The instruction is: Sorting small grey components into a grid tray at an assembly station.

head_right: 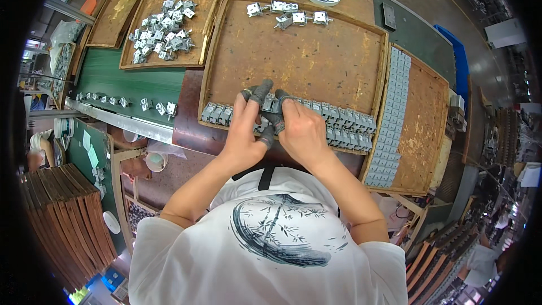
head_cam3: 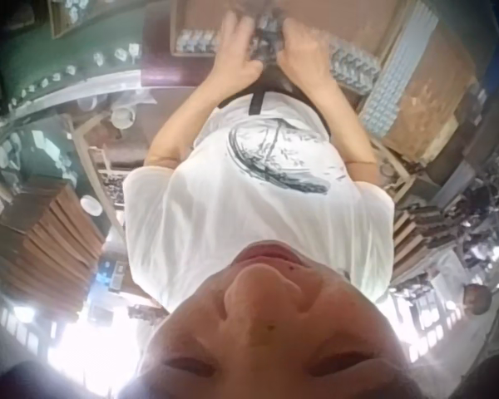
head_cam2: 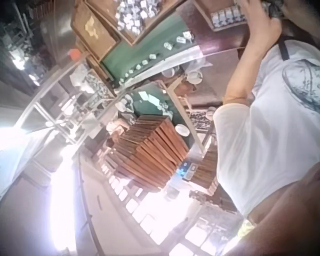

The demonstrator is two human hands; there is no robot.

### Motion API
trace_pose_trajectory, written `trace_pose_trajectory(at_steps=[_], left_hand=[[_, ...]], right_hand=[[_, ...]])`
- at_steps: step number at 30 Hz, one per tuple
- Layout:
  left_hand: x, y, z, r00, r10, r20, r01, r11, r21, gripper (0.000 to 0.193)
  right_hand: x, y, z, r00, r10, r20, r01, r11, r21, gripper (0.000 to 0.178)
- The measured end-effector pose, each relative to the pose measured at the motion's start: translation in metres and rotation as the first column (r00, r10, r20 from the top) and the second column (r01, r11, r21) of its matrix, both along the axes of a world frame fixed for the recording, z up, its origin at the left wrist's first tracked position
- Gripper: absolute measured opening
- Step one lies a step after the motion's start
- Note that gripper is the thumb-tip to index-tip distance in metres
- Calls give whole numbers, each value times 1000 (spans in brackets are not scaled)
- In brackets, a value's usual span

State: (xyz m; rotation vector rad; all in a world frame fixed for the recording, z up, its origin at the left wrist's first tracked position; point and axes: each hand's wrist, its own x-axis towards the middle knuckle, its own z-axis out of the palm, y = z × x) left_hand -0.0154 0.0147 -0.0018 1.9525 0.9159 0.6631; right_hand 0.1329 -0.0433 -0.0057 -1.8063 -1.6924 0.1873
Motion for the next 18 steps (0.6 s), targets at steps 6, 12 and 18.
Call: trace_pose_trajectory(at_steps=[6,12,18], left_hand=[[4,4,-26,994,14,106,-50,939,340,66],[-4,1,-10,963,-150,223,88,960,265,62],[-12,20,-12,964,-231,131,177,927,330,59]], right_hand=[[6,-10,15,927,2,-375,-87,974,-210,27],[19,-13,7,646,-33,-763,-359,869,-341,44],[15,-16,17,786,-15,-619,-291,873,-391,41]])
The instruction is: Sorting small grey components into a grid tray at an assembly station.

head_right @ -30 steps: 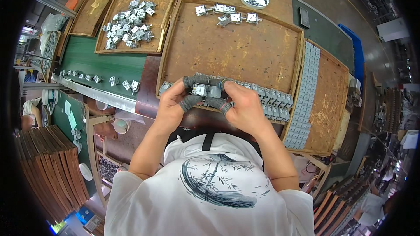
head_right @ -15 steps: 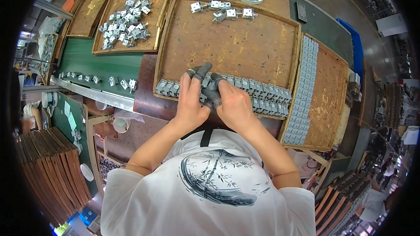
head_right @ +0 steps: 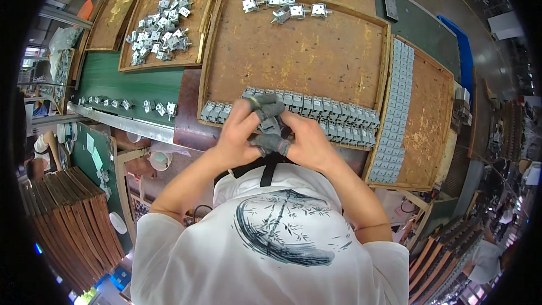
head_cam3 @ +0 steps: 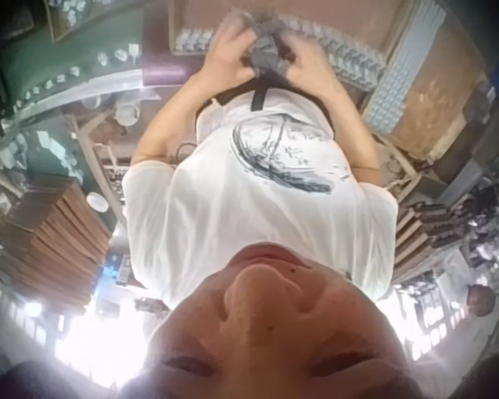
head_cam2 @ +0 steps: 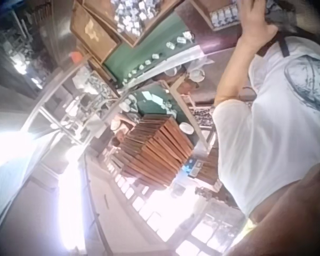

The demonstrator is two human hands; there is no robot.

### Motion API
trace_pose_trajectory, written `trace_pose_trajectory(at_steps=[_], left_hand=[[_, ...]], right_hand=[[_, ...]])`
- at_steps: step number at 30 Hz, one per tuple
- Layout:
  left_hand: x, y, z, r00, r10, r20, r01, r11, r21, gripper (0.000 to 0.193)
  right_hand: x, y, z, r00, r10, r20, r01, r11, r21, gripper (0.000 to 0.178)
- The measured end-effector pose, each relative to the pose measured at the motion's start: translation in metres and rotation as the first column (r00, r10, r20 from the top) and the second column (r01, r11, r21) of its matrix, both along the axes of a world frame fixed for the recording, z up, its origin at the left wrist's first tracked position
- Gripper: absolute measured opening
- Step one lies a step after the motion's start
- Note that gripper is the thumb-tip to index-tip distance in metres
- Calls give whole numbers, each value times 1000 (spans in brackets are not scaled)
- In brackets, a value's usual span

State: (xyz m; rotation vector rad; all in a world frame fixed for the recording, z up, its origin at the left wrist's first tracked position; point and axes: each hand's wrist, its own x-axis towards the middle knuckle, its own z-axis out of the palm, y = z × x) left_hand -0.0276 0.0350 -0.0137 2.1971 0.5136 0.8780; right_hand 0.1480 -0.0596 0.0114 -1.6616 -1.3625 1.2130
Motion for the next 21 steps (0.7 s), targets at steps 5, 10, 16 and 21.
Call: trace_pose_trajectory(at_steps=[5,10,16,21], left_hand=[[-27,69,-12,933,140,-331,-177,980,-86,51],[-39,125,-63,816,-264,-515,-125,789,-602,59],[-23,141,-73,739,-484,-469,47,731,-681,59],[-28,118,-46,762,-376,-527,-111,726,-678,71]], right_hand=[[37,-43,-18,919,-359,-160,370,928,42,24],[98,-103,-30,740,-648,-182,664,746,42,16],[160,-187,-42,432,-898,-84,901,425,85,14],[230,-259,-96,239,-970,-38,948,225,226,17]])
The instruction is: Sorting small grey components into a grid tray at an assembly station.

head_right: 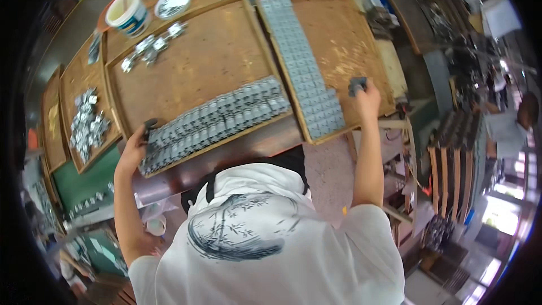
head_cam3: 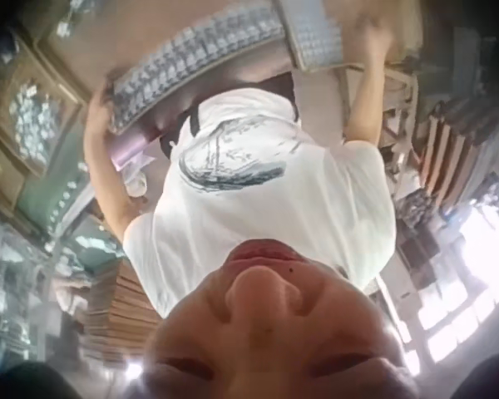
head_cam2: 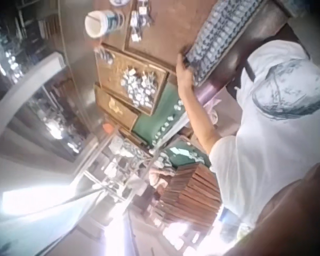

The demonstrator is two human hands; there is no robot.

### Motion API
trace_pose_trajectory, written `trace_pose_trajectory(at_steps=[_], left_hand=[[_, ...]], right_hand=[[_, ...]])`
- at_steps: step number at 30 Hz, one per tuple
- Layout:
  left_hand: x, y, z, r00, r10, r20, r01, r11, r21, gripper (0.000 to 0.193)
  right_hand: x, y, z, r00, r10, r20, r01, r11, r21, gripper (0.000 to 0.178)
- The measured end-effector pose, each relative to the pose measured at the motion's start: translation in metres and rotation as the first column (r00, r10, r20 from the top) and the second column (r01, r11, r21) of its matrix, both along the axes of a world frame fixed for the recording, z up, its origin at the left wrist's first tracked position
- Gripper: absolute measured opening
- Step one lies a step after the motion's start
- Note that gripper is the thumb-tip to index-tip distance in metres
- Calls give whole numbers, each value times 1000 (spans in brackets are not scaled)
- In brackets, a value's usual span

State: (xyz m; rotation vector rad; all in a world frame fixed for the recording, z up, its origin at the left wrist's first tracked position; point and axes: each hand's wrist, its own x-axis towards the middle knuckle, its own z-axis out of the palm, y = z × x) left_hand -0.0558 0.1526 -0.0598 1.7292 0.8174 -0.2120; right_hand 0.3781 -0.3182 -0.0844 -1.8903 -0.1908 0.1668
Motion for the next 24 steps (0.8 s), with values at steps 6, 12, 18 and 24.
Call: trace_pose_trajectory(at_steps=[6,12,18,24], left_hand=[[-22,-34,25,951,201,237,-253,944,214,63],[-70,-49,-24,760,549,348,-633,505,587,43],[-144,-44,-13,524,834,172,-520,154,840,50],[-166,-21,-60,630,776,-45,-368,349,862,65]], right_hand=[[7,1,-28,948,306,85,-143,649,-747,29],[1,-23,-43,950,161,-266,-242,921,-305,31],[61,-49,-82,916,266,-300,-345,905,-249,25],[0,28,-8,932,-323,-164,311,946,-94,27]])
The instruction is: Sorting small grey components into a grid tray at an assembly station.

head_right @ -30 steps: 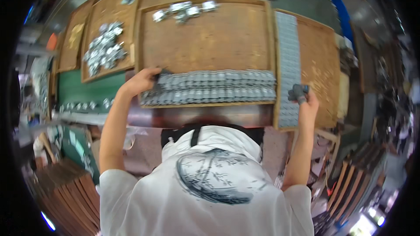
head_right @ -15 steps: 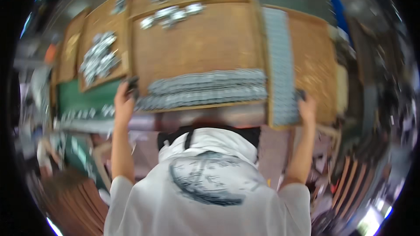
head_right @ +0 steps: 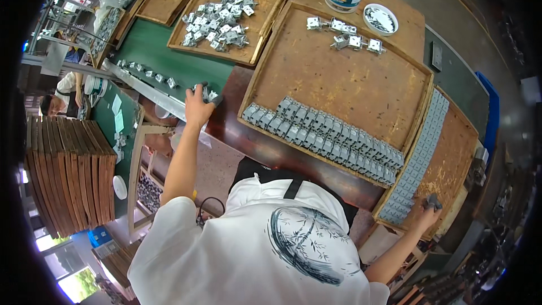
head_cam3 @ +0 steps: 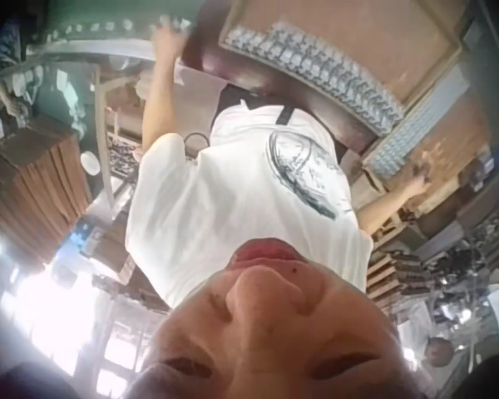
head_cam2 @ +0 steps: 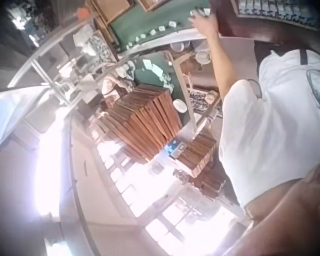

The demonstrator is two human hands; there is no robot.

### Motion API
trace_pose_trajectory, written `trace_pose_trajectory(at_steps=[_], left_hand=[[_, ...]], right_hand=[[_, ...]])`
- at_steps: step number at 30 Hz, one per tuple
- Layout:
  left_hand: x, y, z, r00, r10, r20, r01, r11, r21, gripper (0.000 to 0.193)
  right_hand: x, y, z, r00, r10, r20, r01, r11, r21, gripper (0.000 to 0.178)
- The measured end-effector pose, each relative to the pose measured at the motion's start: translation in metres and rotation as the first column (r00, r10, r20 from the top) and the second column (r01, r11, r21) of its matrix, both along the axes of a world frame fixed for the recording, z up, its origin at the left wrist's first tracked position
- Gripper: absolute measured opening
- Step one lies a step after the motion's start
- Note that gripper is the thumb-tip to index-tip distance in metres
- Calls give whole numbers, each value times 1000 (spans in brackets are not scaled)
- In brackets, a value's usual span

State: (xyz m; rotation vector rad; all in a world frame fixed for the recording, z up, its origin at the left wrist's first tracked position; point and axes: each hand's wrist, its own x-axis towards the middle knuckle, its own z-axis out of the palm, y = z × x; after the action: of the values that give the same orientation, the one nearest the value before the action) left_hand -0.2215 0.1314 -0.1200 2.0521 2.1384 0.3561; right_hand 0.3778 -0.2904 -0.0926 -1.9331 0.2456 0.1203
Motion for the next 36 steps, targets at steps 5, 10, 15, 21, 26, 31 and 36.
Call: trace_pose_trajectory(at_steps=[5,10,15,21,26,31,36], left_hand=[[18,9,0,982,96,165,-98,995,6,60],[26,45,6,936,94,340,-108,994,22,57],[85,112,48,948,-198,248,129,954,269,59],[193,124,88,908,-392,-144,418,846,331,48],[275,119,53,676,-724,135,677,684,274,42],[291,144,31,671,-741,17,717,654,242,51],[290,141,45,753,-653,85,633,753,178,43]], right_hand=[[-21,24,4,981,187,44,-187,877,443,22],[-45,51,25,934,350,74,-351,856,379,22],[-63,95,39,893,443,76,-423,769,479,26],[-94,125,56,877,480,-15,-363,684,632,28],[-115,148,59,809,588,-11,-441,620,649,25],[-120,148,53,769,639,-7,-508,619,600,23],[-129,159,51,737,673,-71,-478,592,648,21]])
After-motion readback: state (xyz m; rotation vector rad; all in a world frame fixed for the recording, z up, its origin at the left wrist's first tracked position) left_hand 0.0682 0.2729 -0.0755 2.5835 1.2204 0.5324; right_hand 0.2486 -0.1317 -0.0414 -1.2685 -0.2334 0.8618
